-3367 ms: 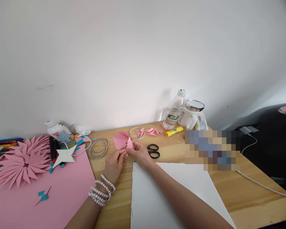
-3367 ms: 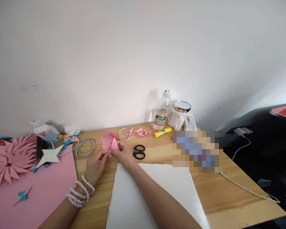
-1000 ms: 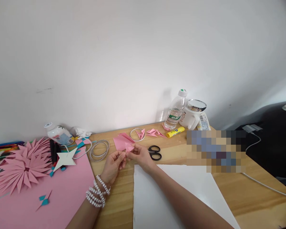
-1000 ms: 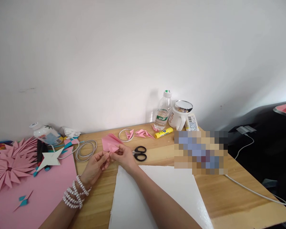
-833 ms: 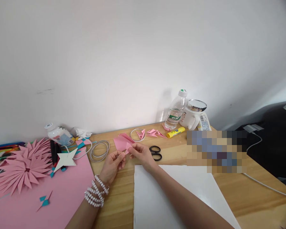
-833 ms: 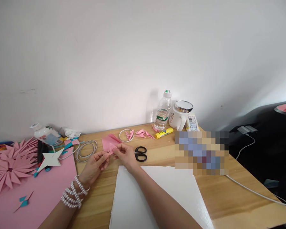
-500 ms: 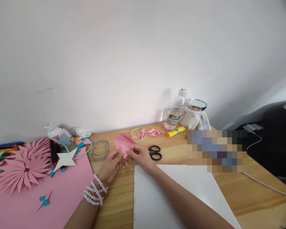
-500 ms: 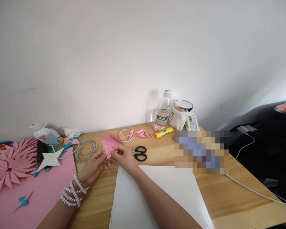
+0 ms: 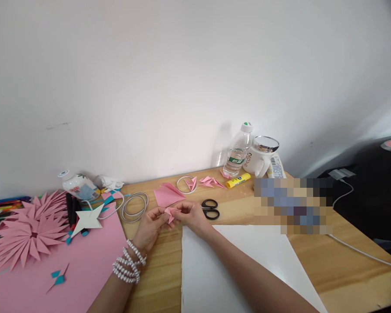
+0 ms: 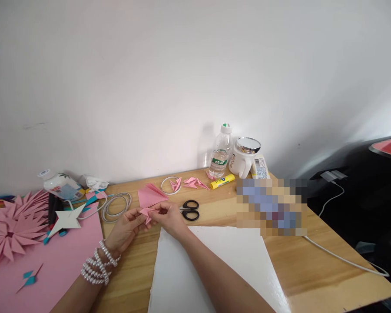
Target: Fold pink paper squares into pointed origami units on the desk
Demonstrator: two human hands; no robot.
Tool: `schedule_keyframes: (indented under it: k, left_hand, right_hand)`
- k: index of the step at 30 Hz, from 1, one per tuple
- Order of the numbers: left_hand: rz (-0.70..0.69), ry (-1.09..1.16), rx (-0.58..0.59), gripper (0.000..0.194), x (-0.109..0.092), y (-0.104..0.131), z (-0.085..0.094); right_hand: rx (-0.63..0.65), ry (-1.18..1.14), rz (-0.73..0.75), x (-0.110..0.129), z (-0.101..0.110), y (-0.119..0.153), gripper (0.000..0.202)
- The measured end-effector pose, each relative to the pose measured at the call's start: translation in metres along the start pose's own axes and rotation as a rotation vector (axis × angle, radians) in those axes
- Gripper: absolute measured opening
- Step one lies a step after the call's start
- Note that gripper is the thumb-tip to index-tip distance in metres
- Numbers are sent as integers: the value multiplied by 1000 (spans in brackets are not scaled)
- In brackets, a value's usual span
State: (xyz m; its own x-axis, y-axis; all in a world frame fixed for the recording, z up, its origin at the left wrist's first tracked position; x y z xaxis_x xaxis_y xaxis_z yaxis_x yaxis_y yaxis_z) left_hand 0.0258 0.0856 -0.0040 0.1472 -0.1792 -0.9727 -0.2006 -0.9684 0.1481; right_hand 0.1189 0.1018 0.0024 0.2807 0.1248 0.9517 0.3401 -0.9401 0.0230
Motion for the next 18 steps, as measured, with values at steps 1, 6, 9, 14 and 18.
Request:
schedule_keyframes:
  k: [1,6,9,14,18]
  left_hand:
    - [0,-11,3,19,-1,0,0]
    - [-8,-8,9,20,-3,1,-2]
    - [-19,-20,-12,21,-4,0,0]
    - [-29,-34,-71,21,-3,0,3]
    - [-24,15,-91,19,-2,0,2]
  right_hand:
    - [9,-2,0,0,0,0,26]
    - [73,-16,4,2,-3,1,29]
    - [98,-13,16,2,-5,1,28]
    - [63,3,24,-1,-3,-1,25]
    - [-58,-11,35,-1,7,-2,23]
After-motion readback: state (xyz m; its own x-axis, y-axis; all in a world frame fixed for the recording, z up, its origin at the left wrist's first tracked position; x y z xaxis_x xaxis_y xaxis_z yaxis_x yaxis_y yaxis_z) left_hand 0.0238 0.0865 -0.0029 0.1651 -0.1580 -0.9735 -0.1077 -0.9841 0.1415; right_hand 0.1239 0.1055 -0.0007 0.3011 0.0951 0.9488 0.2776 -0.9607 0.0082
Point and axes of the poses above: each hand's wrist, its own y-axis away from the middle knuckle, its own z-axis out of the back of the hand, x = y × z, the point moved 9 cm from there along -y, towards the middle knuckle, and after that the axes turned 3 degrees about -z, right-handed, at the moved point
